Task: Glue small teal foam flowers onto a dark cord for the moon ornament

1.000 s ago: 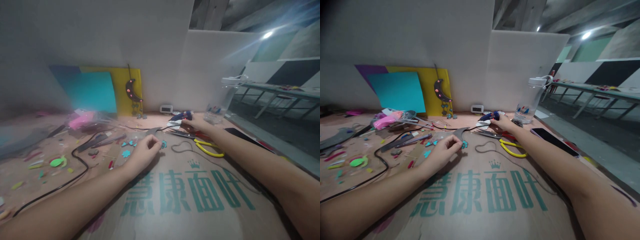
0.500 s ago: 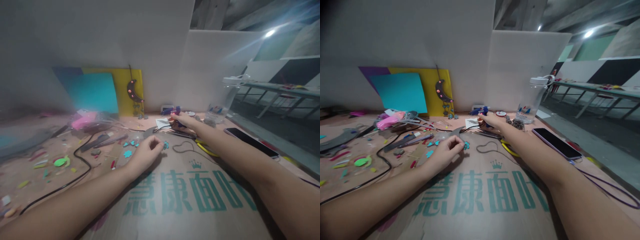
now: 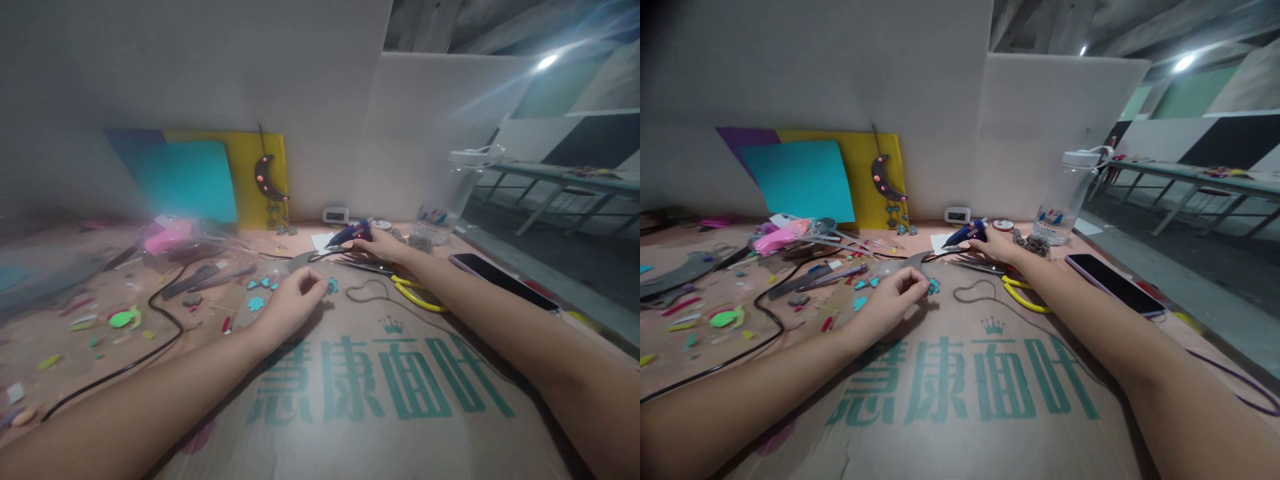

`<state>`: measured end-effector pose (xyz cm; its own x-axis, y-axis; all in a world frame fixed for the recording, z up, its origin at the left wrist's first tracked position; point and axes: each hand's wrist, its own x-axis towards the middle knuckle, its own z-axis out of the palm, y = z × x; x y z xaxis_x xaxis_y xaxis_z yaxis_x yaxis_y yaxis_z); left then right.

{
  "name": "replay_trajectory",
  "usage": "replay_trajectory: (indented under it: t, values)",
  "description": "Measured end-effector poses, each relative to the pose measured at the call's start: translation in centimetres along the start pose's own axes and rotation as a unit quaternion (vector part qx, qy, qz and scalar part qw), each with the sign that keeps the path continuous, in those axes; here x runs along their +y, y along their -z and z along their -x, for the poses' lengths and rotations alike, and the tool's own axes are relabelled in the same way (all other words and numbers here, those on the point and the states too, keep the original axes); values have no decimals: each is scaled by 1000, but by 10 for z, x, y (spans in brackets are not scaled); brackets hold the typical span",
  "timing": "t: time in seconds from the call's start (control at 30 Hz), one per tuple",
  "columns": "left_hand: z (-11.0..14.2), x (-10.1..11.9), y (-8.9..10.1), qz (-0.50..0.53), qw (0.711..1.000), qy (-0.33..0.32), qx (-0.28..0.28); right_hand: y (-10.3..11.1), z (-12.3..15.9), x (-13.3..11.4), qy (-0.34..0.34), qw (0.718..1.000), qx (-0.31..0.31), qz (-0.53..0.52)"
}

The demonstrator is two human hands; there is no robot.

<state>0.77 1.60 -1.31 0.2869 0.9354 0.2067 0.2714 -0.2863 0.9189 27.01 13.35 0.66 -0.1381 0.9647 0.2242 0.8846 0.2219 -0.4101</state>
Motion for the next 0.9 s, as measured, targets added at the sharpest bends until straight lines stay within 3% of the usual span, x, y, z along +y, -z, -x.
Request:
replay_trajectory:
  t: [0.17,0.4,0.5,0.57,0.63,0.77,0.9]
  values:
    - [0,1,0,3,1000,3,0,9,5,-7,1,996,-18,83]
    - [0,2,0,-5,1000,4,2,51,33,-23,-11,977,-47,208]
    - [0,0,0,-7,1000,9,3,63,58,-47,71,975,-35,209]
    - [0,0,0,-11,1000,5,4,64,75,-61,136,973,-52,180]
    - [0,0,1,-20,1000,-1,5,61,87,-67,155,973,-81,152]
    - [0,0,1,-31,999,-5,10,57,98,-54,170,971,-110,125]
    - [0,0,1,-28,1000,-6,12,63,95,-35,234,953,-169,96]
